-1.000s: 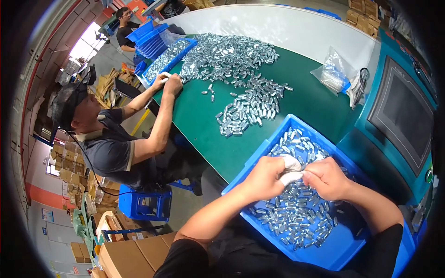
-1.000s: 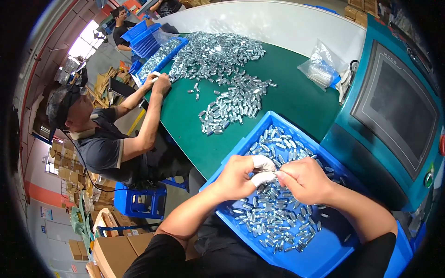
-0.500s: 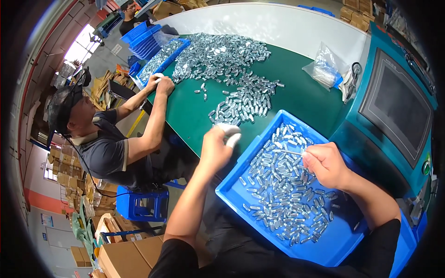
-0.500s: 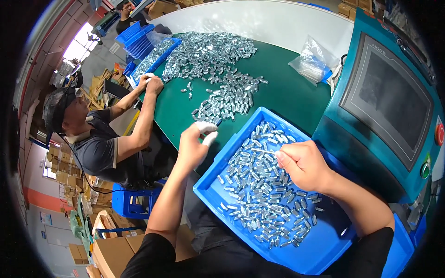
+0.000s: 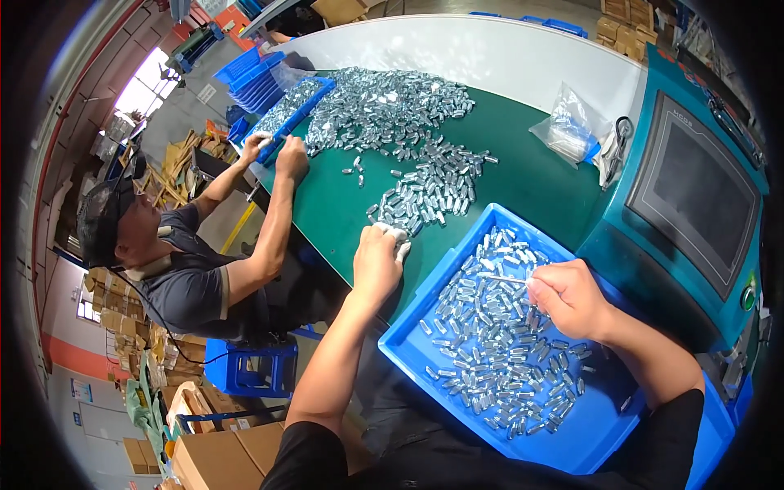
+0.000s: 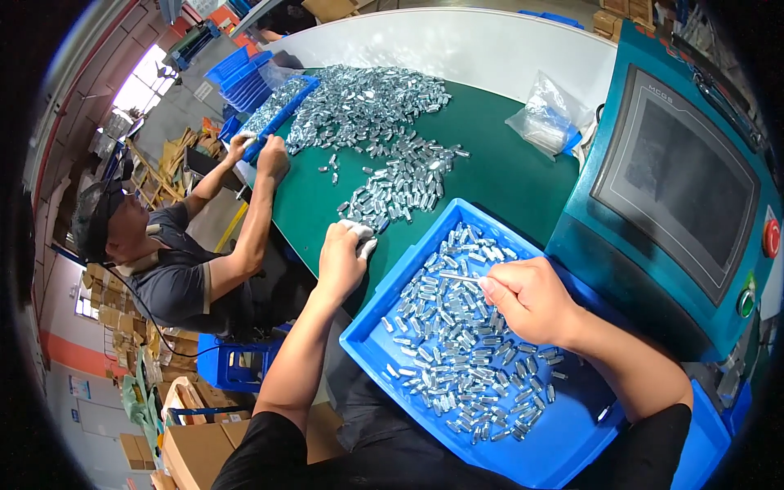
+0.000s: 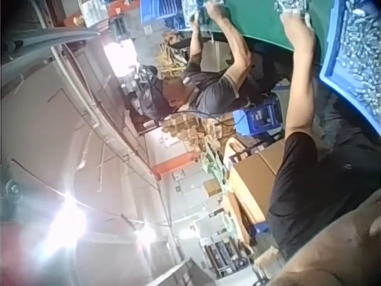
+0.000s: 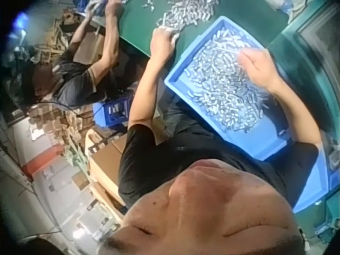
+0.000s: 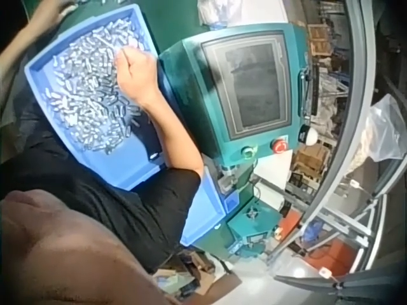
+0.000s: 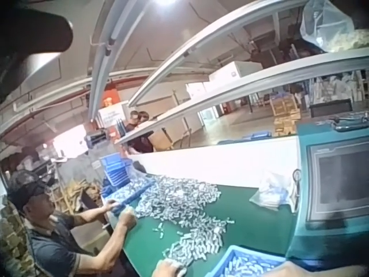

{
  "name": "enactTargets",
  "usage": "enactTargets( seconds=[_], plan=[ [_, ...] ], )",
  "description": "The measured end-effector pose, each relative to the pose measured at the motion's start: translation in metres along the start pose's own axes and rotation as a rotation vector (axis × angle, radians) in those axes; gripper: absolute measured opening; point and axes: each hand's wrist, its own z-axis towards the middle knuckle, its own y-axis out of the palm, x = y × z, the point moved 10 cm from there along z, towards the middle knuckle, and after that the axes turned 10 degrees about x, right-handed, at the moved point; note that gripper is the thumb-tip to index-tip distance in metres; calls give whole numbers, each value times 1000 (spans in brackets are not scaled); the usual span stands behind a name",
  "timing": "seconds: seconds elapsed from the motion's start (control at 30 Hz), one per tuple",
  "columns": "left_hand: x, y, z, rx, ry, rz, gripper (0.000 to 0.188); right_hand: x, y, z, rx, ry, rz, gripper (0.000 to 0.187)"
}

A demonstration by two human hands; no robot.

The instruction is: Inspecting and sorting small metal hardware components into a blue tray at a factory workstation.

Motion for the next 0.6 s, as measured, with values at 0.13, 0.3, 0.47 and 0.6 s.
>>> enactTargets(
  seconds=[0.13,0.3,0.47,0.6],
  plan=[
    [20,-6,8,-11,31,-95,17,1,1,0,-10,25,0,30],
    [109,8,4,-355,-413,-1106,19,16,-12,-2,54,167,95,35],
    [132,13,-11,-206,-408,-1316,21,15,-13,3,47,194,106,37],
    [142,7,-12,-234,-98,-977,19,16,0,2,-60,171,-13,30]
  ],
)
